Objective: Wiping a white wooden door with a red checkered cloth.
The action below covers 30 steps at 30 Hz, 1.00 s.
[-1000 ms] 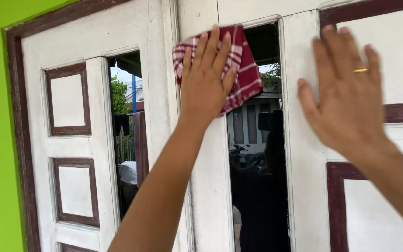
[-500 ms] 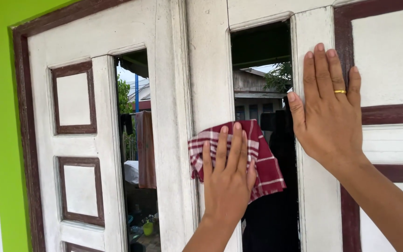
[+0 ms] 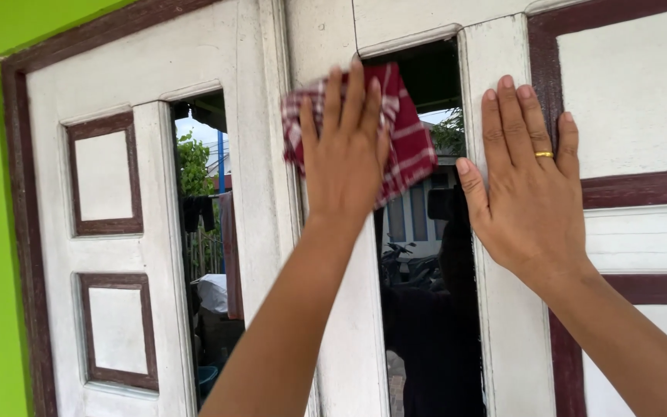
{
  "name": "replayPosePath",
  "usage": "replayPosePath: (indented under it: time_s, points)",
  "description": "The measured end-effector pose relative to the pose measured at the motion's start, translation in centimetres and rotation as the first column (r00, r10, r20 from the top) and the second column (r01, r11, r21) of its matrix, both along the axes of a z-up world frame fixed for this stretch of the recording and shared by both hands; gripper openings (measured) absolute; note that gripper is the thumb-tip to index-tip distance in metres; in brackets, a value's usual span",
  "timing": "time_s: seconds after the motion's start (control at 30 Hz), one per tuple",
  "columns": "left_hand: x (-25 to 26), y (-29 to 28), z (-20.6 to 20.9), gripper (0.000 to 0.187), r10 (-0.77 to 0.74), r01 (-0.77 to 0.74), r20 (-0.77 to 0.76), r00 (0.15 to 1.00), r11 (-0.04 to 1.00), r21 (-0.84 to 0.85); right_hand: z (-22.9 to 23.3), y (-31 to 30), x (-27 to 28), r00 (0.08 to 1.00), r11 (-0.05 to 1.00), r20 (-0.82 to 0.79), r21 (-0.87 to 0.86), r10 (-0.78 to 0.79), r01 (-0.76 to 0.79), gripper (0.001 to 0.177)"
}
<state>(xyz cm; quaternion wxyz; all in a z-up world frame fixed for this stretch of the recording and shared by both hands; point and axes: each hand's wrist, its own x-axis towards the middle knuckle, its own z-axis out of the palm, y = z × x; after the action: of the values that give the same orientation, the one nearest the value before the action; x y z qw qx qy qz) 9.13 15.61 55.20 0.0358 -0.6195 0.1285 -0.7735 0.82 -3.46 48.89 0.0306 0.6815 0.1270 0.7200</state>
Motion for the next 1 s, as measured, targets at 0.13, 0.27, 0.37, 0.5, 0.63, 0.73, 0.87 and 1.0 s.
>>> replayPosePath:
  time_s: [0.13, 0.27, 0.37, 0.5, 0.63, 0.73, 0.87, 1.0]
  points:
    - [-0.7, -0.2, 1.6, 0.054, 0.042, -0.042, 0.005, 0.999, 0.999, -0.029, -0.1, 0.0, -0.1, 1.0, 1.0, -0.01, -0.002, 0.001, -0.001, 0.068]
    - [-0.7, -0.1, -0.7, 0.054, -0.064, 0.064, -0.02, 0.998, 0.997, -0.031, 0.0, 0.1, 0.0, 1.0, 1.0, -0.012, 0.001, 0.018, -0.018, 0.069]
    - [-1.5, -0.1, -4.1, 0.055, -0.071, 0.07, -0.049, 0.996, 0.997, -0.02, 0.0, 0.0, 0.0, 1.0, 1.0, -0.012, -0.003, 0.021, -0.021, 0.069]
    - [-3.2, -0.3, -9.1, 0.055, -0.02, 0.019, -0.147, 0.989, 1.0, -0.004, -0.1, 0.0, 0.0, 0.999, 0.999, -0.015, -0.016, 0.038, -0.038, 0.068]
    - [-3.4, -0.4, -14.0, 0.056, -0.066, 0.066, -0.171, 0.983, 0.998, -0.001, -0.2, -0.1, -0.1, 0.998, 0.998, -0.025, -0.023, 0.058, -0.059, 0.069]
    - [-4.1, -0.1, -17.4, 0.057, -0.091, 0.094, -0.184, 0.979, 0.996, 0.008, -0.2, 0.0, -0.2, 0.997, 0.997, -0.028, -0.018, 0.074, -0.075, 0.069]
    - [-4.3, 0.7, -20.7, 0.056, -0.106, 0.128, -0.242, 0.965, 0.988, 0.08, -0.2, 0.0, -0.4, 0.996, 0.997, -0.034, -0.004, 0.082, -0.082, 0.068]
    - [-3.8, 0.7, -21.0, 0.058, -0.064, 0.103, -0.277, 0.959, 0.986, 0.127, -0.1, -0.2, -0.1, 0.997, 0.997, -0.038, -0.005, 0.074, -0.074, 0.067]
